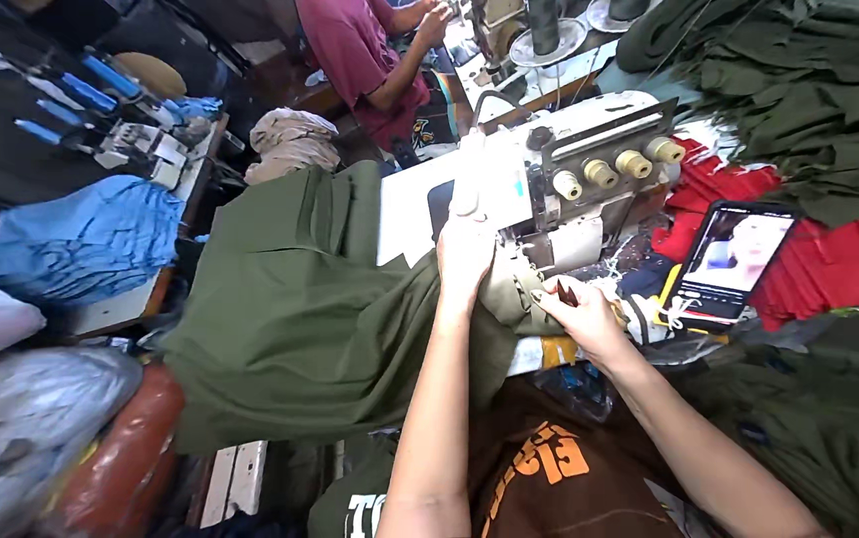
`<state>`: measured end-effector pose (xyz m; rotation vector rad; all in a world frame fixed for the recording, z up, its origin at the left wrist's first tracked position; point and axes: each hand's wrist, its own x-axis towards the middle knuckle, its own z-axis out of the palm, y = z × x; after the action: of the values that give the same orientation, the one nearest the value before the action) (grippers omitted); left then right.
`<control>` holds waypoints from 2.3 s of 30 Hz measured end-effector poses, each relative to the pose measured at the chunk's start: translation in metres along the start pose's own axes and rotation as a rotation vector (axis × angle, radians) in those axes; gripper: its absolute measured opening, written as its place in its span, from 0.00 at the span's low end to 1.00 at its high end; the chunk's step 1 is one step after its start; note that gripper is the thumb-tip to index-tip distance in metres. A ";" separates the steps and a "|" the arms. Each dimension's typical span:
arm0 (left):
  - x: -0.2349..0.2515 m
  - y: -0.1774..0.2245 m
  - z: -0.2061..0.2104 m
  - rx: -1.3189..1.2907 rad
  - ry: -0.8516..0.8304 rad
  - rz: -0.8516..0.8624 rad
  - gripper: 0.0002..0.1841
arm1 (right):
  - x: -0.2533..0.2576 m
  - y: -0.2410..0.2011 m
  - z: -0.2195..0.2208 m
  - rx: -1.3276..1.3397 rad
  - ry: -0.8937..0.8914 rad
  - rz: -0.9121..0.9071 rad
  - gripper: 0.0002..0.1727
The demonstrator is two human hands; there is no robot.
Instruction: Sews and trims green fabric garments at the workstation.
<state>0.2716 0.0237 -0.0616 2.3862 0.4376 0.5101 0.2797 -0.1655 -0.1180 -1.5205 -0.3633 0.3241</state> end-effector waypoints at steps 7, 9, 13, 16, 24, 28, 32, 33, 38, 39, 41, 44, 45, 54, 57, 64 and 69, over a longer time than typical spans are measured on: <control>0.049 -0.016 0.008 0.054 0.000 0.036 0.22 | 0.015 -0.004 0.008 -0.155 0.034 -0.016 0.06; 0.040 -0.018 0.000 0.075 0.046 0.111 0.22 | 0.018 -0.008 0.010 -0.114 0.043 0.029 0.06; -0.011 -0.024 -0.031 -0.049 0.134 0.339 0.09 | 0.020 -0.011 0.010 -0.048 0.023 0.053 0.07; -0.034 -0.038 -0.049 -0.052 -0.229 0.544 0.19 | 0.021 -0.011 0.009 -0.047 0.014 0.065 0.08; -0.050 -0.006 -0.060 0.146 -0.239 0.760 0.09 | 0.003 -0.027 -0.010 -0.309 -0.012 -0.191 0.10; -0.088 0.044 -0.085 0.180 -0.399 0.897 0.11 | -0.029 -0.053 -0.020 -0.216 -0.442 -0.448 0.23; -0.087 0.046 -0.103 0.027 -0.448 0.909 0.11 | -0.036 -0.053 -0.015 -0.042 -0.530 -0.500 0.19; -0.084 0.042 -0.104 0.017 -0.465 0.903 0.12 | -0.035 -0.052 -0.014 -0.004 -0.495 -0.509 0.20; -0.075 0.022 -0.091 0.343 -0.336 0.821 0.09 | -0.034 -0.053 -0.010 -0.460 -0.249 -0.651 0.19; -0.073 0.017 -0.087 0.371 -0.276 0.818 0.07 | -0.033 -0.051 -0.009 -0.599 -0.203 -0.685 0.17; -0.073 0.012 -0.087 0.341 -0.184 0.820 0.05 | -0.033 -0.048 -0.009 -0.695 -0.141 -0.690 0.13; -0.079 0.015 -0.097 0.065 -0.218 0.859 0.10 | -0.039 -0.044 -0.015 -0.527 -0.127 -0.687 0.08; -0.082 0.017 -0.100 -0.037 -0.274 0.874 0.09 | -0.042 -0.044 -0.017 -0.440 -0.170 -0.698 0.08; -0.107 0.010 -0.112 -0.359 -0.578 0.880 0.07 | -0.078 -0.048 -0.031 -0.338 -0.432 -0.784 0.10; -0.121 0.017 -0.112 -0.243 -0.554 0.894 0.06 | -0.086 -0.045 -0.029 -0.381 -0.413 -0.772 0.10; -0.152 0.033 -0.124 0.170 -0.280 0.871 0.10 | -0.071 -0.048 0.002 -0.367 -0.392 -0.914 0.09; -0.160 0.022 -0.142 -0.065 -0.216 0.763 0.01 | -0.009 -0.026 0.020 -0.401 -0.270 -0.933 0.07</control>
<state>0.0711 0.0137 0.0149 2.4505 -0.6047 0.5643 0.2627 -0.1522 -0.0917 -1.5175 -1.3507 -0.3083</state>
